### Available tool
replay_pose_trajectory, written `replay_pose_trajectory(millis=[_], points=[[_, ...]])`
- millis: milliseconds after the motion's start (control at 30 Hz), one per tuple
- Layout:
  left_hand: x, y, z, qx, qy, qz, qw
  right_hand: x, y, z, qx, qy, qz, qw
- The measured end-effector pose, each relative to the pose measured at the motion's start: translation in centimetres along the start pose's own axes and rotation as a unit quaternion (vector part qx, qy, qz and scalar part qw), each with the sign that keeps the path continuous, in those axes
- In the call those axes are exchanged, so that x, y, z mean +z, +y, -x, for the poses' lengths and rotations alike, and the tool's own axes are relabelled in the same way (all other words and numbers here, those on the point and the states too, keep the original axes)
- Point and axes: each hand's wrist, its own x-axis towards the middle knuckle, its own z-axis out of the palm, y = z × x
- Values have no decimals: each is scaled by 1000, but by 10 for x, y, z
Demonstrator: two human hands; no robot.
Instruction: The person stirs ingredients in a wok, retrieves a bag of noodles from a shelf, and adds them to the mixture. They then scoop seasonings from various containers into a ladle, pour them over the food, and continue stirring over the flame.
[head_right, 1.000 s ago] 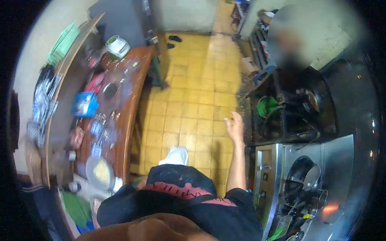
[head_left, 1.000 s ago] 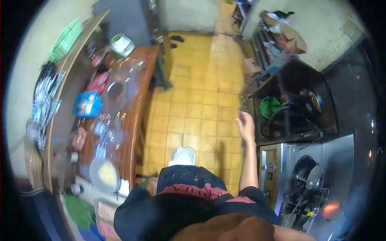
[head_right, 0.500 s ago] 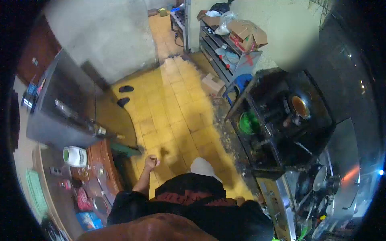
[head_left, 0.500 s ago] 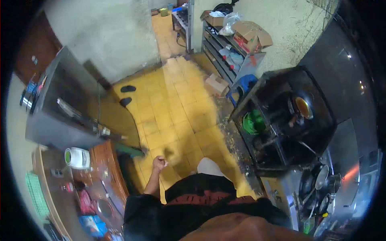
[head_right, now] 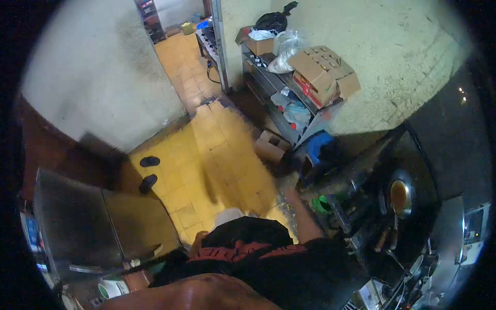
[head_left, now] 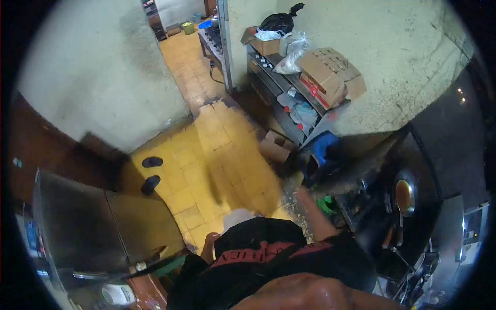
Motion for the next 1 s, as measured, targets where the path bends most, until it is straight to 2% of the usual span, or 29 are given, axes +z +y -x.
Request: replay_pose_trajectory(millis=[33, 67, 100, 133, 200, 267, 333, 400, 433, 467, 500, 533, 567, 600, 633, 667, 733, 767, 800, 833, 867, 900, 933, 967, 1000], points=[[-6, 3, -8, -38, 32, -64, 997, -63, -70, -33, -207, 69, 59, 974], [-10, 6, -19, -114, 54, -157, 979, -67, -97, -100, -147, 121, -121, 974], [-16, 11, -32, -156, 63, -209, 963, -120, -154, -129, -389, 177, -158, 890], [-20, 17, -48, -186, 66, -245, 949, -151, -199, -167, -441, 266, -132, 847], [-30, 34, -92, -204, 66, -295, 931, -210, -274, -219, -238, 192, -216, 927], [-46, 50, -146, -204, 53, -354, 911, -245, -302, -313, -243, 256, -260, 899], [-62, 87, -214, -181, 33, -430, 884, -298, -363, -322, -101, 205, -492, 840], [-81, 131, -289, -129, -11, -545, 828, -328, -370, -379, -107, 295, -358, 880], [-86, 158, -333, -83, -45, -620, 779, -342, -370, -407, -101, 300, -357, 879], [-86, 188, -381, -20, -80, -696, 713, -358, -371, -436, -127, 408, -278, 861], [-84, 220, -425, 21, -91, -735, 671, -369, -370, -461, -147, 504, -194, 829], [-82, 247, -450, 21, -95, -739, 666, -380, -369, -483, -140, 505, -196, 829], [-73, 287, -488, -47, 7, -435, 899, -393, -370, -503, -125, 519, -133, 835], [-62, 328, -522, -109, 108, -62, 986, -402, -372, -522, -108, 529, -69, 839], [-50, 368, -543, -69, 107, -48, 991, -413, -382, -531, -48, 461, -35, 885], [-36, 409, -560, -28, 105, -31, 994, -422, -390, -546, -45, 464, -37, 884], [-21, 461, -592, 3, 102, -13, 995, -436, -395, -581, 104, 308, 85, 942], [-14, 480, -609, 33, 102, 7, 994, -423, -357, -642, 124, 358, 43, 925], [-27, 480, -625, 34, 113, -15, 993, -411, -357, -647, 133, 355, 33, 925], [-33, 458, -655, 42, 117, -27, 992, -411, -362, -644, 120, 397, 112, 903], [-51, 419, -676, 55, 110, -96, 988, -417, -363, -649, 110, 433, 194, 874], [-59, 396, -691, 69, 106, -163, 978, -414, -351, -659, 125, 427, 193, 875], [-57, 382, -681, 71, 8, -511, 856, -401, -334, -671, 132, 416, 277, 856], [-39, 386, -695, 81, -91, -781, 612, -402, -319, -693, 137, 410, 359, 827], [-40, 386, -694, 43, -138, -766, 627, -404, -299, -727, 154, 408, 355, 827]])
